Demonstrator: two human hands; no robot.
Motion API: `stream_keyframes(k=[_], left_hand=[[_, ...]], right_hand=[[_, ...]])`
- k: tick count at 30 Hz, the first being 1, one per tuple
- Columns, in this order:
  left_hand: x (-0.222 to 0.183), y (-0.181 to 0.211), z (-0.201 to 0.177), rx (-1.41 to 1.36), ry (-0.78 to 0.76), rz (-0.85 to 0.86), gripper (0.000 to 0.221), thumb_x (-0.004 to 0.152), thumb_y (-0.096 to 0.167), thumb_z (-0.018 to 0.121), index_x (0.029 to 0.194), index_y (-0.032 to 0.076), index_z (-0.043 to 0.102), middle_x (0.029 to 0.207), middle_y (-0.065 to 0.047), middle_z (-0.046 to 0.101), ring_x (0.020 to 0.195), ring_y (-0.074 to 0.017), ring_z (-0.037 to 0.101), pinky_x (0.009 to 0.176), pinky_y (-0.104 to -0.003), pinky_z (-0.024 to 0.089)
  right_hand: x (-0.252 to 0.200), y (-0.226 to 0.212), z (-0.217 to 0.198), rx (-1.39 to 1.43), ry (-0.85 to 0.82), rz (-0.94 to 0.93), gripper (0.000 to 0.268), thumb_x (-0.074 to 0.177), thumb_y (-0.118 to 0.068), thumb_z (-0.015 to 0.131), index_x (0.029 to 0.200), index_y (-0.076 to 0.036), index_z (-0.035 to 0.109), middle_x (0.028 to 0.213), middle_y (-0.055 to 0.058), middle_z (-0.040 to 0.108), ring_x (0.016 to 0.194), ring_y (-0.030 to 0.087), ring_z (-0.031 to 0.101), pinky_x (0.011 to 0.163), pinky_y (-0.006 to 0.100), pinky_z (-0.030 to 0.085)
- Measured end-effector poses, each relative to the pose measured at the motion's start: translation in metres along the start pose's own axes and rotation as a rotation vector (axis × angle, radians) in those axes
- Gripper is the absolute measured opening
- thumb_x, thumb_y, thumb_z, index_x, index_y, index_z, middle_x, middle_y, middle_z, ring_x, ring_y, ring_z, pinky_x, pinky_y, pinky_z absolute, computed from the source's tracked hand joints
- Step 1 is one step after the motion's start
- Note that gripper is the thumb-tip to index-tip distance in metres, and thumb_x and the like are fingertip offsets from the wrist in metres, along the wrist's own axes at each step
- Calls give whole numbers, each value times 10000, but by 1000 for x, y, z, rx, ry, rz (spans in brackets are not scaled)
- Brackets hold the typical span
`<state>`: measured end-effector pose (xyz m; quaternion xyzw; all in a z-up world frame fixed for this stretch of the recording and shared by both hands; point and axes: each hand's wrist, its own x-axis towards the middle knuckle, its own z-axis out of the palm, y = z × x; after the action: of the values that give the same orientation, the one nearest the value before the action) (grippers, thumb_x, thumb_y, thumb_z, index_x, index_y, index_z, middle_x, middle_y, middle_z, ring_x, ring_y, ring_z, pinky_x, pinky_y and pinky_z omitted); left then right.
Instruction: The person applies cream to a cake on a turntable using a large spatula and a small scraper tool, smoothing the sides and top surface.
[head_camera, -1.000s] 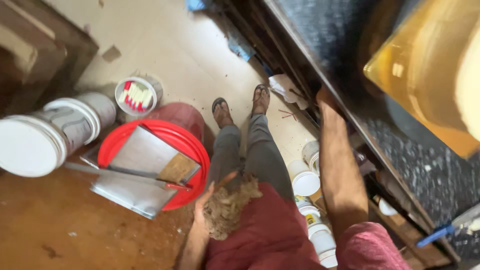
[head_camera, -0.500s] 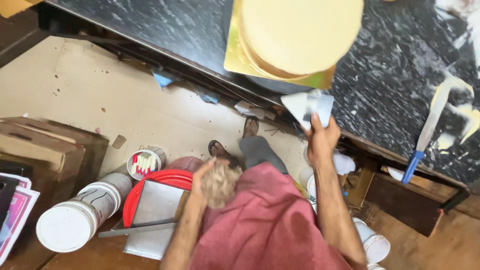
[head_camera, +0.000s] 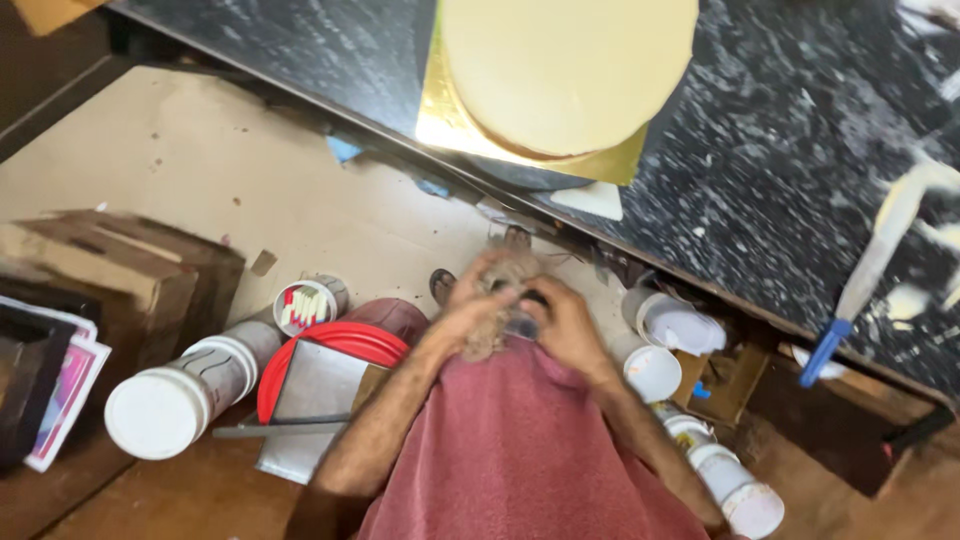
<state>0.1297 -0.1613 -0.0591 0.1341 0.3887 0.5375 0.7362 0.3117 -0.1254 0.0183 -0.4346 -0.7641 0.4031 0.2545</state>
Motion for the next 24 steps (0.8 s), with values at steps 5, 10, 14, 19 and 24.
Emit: stream_keyframes(k=[5, 10, 14, 19, 24], left_hand=[[5, -7, 9, 397, 107, 162, 458, 956, 188, 744, 1330, 3, 557, 1171, -122, 682, 1050, -210, 647, 893, -373, 576], [13, 13, 25, 853, 409, 240, 331, 1019, 305, 618, 1166, 14, 672, 944, -97, 749, 878, -147, 706, 792, -316, 563], [14, 8, 12, 835, 607, 131, 376, 1059, 350, 524, 1074, 30, 719, 817, -117, 732, 742, -171, 651, 700, -353, 544], [25, 13, -58, 809, 1064, 368, 467, 1162, 340, 467, 1126, -88, 651, 970, -208, 657, 887, -227, 598, 820, -390, 488], [49, 137, -86, 257, 974, 704, 610, 1104, 474, 458, 1364, -53, 622, 1340, -112, 669, 1194, -222, 609, 1044, -347, 485]], right_hand=[[21, -9, 0, 43, -43, 322, 219, 939, -137, 729, 1127, -35, 680, 822, 173, 689, 717, 226, 630, 621, 369, 518], [27, 19, 6, 318, -219, 669, 233, 956, -248, 643, 1095, -67, 692, 697, 79, 723, 523, 220, 624, 489, 407, 498], [31, 30, 24, -79, -415, 378, 502, 1056, -377, 613, 764, 22, 698, 653, 195, 659, 541, 282, 610, 548, 420, 479], [37, 3, 3, 9, -168, -37, 365, 1022, -289, 610, 824, 9, 681, 726, 188, 645, 615, 376, 615, 545, 448, 473], [23, 24, -41, 113, -183, 160, 274, 991, -207, 634, 866, 23, 715, 829, 137, 680, 646, 244, 653, 566, 360, 513]])
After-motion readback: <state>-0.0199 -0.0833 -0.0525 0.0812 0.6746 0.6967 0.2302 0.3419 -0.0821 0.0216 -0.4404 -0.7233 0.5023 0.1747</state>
